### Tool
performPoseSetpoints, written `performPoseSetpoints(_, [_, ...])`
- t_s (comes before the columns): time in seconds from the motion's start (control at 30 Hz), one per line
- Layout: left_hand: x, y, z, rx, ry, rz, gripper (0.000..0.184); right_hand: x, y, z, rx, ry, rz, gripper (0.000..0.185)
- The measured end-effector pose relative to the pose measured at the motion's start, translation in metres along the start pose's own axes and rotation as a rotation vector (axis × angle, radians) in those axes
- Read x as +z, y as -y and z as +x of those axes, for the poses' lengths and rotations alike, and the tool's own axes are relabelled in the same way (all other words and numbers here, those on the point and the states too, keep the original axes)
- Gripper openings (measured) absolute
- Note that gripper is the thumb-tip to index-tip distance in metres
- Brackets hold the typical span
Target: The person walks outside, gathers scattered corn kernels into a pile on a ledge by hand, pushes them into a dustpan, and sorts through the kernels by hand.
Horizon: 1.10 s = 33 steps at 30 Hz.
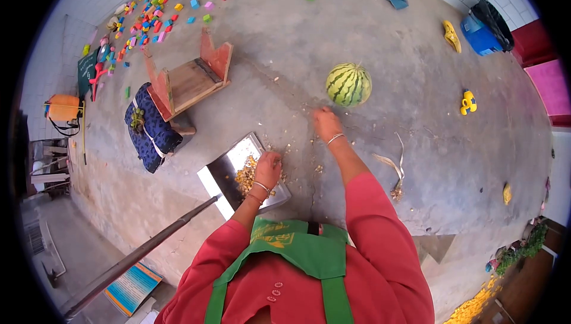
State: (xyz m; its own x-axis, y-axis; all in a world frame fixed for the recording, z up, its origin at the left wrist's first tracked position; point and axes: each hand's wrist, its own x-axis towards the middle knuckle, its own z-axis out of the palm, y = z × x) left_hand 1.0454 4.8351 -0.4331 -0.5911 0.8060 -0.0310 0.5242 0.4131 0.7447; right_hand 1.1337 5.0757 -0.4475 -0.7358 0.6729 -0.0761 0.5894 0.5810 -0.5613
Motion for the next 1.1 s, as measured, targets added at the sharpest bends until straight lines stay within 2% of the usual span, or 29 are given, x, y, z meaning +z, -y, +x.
performPoseSetpoints(0.13, [-0.008, 0.003, -0.007, -0.03, -0.062, 0.012, 0.02, 0.001, -0.011, -0.02, -0.056, -0.001, 0.19, 0.015])
performPoseSetpoints(0.2, [-0.008, 0.013, -0.014, -0.053, -0.086, 0.016, 0.019, 0.0, -0.003, -0.037, 0.004, 0.147, 0.308, 0.015])
performPoseSetpoints(0.43, [-0.02, 0.021, -0.035, -0.032, -0.177, 0.126, 0.021, 0.017, 0.008, -0.066, -0.081, 0.007, 0.154, 0.011])
performPoseSetpoints(0.5, [-0.02, 0.023, -0.042, -0.189, -0.138, -0.01, 0.02, 0.018, 0.003, -0.063, -0.074, 0.044, 0.229, 0.01])
performPoseSetpoints(0.53, [-0.018, 0.024, -0.044, -0.188, -0.143, -0.01, 0.02, 0.02, 0.001, -0.061, -0.079, 0.044, 0.229, 0.01])
performPoseSetpoints(0.63, [-0.01, 0.022, -0.047, -0.153, -0.102, -0.006, 0.024, 0.029, -0.001, -0.06, -0.102, 0.037, 0.141, 0.01])
performPoseSetpoints(0.7, [-0.008, 0.012, -0.038, 0.103, -0.047, 0.217, 0.027, 0.036, 0.007, -0.063, -0.138, 0.05, 0.114, 0.01])
performPoseSetpoints(0.73, [-0.006, 0.007, -0.035, 0.107, -0.048, 0.211, 0.027, 0.041, 0.014, -0.066, -0.136, 0.047, 0.108, 0.01])
performPoseSetpoints(0.8, [-0.004, -0.005, -0.033, 0.244, -0.008, 0.373, 0.026, 0.048, 0.041, -0.075, 0.055, 0.082, 0.421, 0.009])
performPoseSetpoints(0.83, [-0.001, -0.002, -0.033, 0.287, -0.014, 0.389, 0.023, 0.05, 0.053, -0.078, 0.058, 0.08, 0.414, 0.009])
performPoseSetpoints(0.9, [-0.003, 0.011, -0.036, 0.264, 0.066, 0.379, 0.02, 0.052, 0.077, -0.081, 0.254, 0.093, 0.681, 0.007])
performPoseSetpoints(0.93, [-0.006, 0.018, -0.038, 0.238, 0.153, 0.374, 0.018, 0.051, 0.089, -0.082, 0.238, 0.109, 0.717, 0.007])
performPoseSetpoints(1.03, [-0.024, 0.027, -0.054, 0.243, 0.124, 0.396, 0.015, 0.05, 0.131, -0.094, 0.095, 0.211, 0.908, 0.009])
performPoseSetpoints(1.07, [-0.026, 0.033, -0.059, 0.204, 0.091, 0.388, 0.014, 0.051, 0.141, -0.1, -0.041, 0.247, 0.866, 0.012])
performPoseSetpoints(1.1, [-0.032, 0.03, -0.063, 0.163, 0.059, 0.387, 0.012, 0.051, 0.141, -0.105, -0.209, 0.161, 0.722, 0.013])
